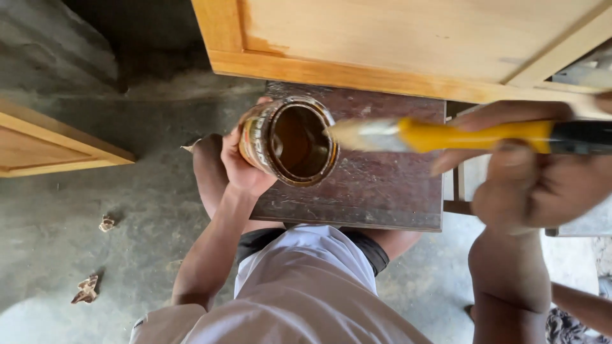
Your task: The person sits on the floor and uses a yellow-handled brush to apply a brown liquid from a can onto a light-colored wooden cabinet door. They repeatedly dip the brush into the can and spread the liquid across the surface of the door.
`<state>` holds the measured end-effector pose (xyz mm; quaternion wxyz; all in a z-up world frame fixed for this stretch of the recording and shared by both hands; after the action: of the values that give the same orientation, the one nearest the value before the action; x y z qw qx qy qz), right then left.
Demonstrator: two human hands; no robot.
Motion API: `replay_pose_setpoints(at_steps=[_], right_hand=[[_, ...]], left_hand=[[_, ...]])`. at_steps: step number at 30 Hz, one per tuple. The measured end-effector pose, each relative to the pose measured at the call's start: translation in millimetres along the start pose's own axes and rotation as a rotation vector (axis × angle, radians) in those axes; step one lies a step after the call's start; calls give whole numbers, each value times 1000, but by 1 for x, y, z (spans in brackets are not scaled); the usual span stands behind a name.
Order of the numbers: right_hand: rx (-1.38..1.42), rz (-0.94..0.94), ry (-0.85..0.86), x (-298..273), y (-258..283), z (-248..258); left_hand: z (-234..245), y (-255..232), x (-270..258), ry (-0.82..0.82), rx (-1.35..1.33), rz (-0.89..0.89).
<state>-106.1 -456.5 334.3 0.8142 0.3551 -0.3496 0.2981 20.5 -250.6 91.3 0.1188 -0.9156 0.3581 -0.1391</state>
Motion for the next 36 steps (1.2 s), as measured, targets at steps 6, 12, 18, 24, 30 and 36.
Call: replay_pose_setpoints(at_steps=[6, 12, 18, 24, 30, 36], right_hand=[[269, 19, 178, 29, -8, -86], [194, 110, 362, 21, -8, -128], [189, 70, 440, 15, -9, -139], [193, 79, 419, 19, -8, -136], [342, -27, 150, 17, -26, -98], [334, -217, -239, -14, -77, -69]], left_hand=[[0, -2, 0, 6, -59, 45], [-3, -5, 0, 26, -24, 49], [0, -3, 1, 20, -15, 61], [-1, -3, 2, 17, -31, 73], [15, -1, -1, -13, -98, 58], [2, -9, -1, 12, -49, -2]])
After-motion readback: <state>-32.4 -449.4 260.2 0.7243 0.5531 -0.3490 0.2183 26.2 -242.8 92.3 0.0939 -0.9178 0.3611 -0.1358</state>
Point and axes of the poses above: each hand's wrist, its own x-axis towards the middle knuckle, its own z-axis out of the back of the hand, y = z × x, the point moved 9 cm from there along x, towards the middle knuckle, and after that the axes turned 11 degrees about z, right-handed, at the moved point
